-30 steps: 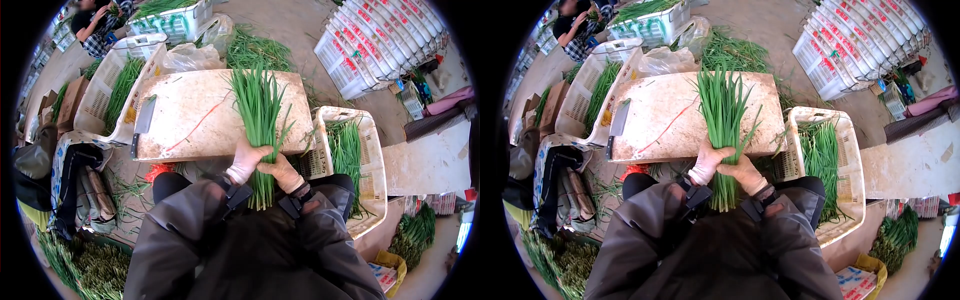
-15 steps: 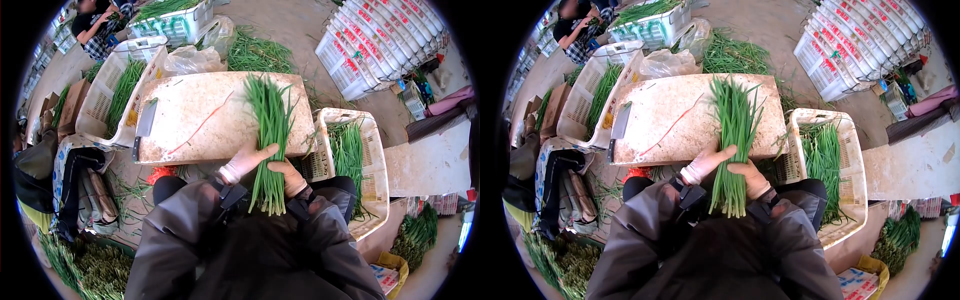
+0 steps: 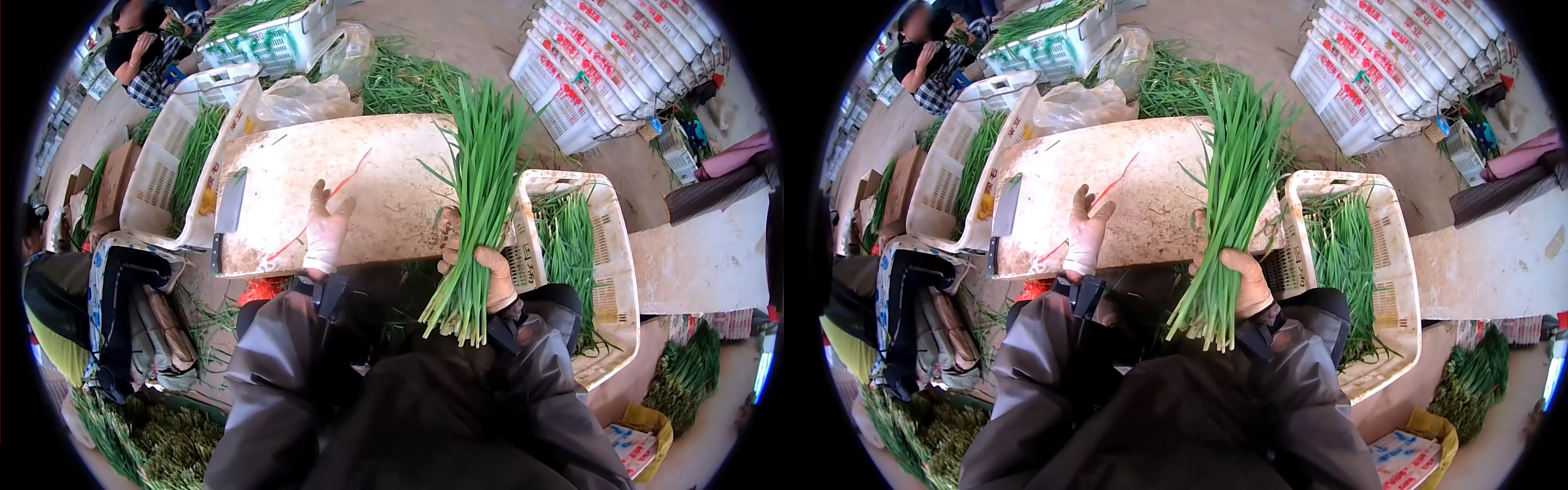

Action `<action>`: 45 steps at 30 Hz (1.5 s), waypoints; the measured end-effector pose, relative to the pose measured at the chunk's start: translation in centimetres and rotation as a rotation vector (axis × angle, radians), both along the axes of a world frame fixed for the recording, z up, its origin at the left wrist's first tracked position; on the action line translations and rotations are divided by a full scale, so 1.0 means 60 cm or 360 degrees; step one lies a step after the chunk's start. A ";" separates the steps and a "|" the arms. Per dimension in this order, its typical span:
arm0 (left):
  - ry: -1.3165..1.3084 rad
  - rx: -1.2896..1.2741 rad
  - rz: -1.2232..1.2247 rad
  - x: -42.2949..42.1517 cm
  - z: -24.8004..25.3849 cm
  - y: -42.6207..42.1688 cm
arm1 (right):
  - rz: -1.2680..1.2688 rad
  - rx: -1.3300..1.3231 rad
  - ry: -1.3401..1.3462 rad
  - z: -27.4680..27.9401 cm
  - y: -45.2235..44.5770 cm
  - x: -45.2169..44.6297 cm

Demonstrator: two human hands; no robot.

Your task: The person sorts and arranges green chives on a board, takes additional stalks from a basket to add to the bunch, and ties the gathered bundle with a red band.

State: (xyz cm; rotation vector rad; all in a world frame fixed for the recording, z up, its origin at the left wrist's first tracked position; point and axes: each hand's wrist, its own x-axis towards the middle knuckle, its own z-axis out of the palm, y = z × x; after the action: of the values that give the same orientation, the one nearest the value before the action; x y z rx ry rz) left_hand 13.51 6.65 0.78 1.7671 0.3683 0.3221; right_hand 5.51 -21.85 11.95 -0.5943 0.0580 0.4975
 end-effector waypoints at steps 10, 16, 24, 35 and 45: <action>0.0267 0.1354 -0.0333 -0.010 -0.059 -0.031 | -0.0015 -0.0022 -0.0053 -0.014 -0.016 0.022; 0.0107 0.1278 -0.0777 0.006 -0.048 -0.051 | -0.0078 -0.0106 -0.0003 -0.023 -0.024 0.031; -0.0030 0.0045 -0.0547 0.017 -0.013 -0.074 | -0.0047 -0.0339 0.0052 0.000 -0.014 0.047; 0.0020 -0.1101 -0.1435 -0.021 0.143 -0.073 | 0.0054 -0.0740 -0.0096 -0.026 0.060 0.096; -0.0296 -0.0847 -0.0795 0.026 0.101 -0.047 | 0.0089 -0.1379 -0.0640 -0.066 0.176 0.196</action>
State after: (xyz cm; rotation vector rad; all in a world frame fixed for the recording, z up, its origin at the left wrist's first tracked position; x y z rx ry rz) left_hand 15.04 3.84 6.84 1.2369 -0.1225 0.0195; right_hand 17.25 -11.29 7.97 -1.5391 -0.1351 0.3841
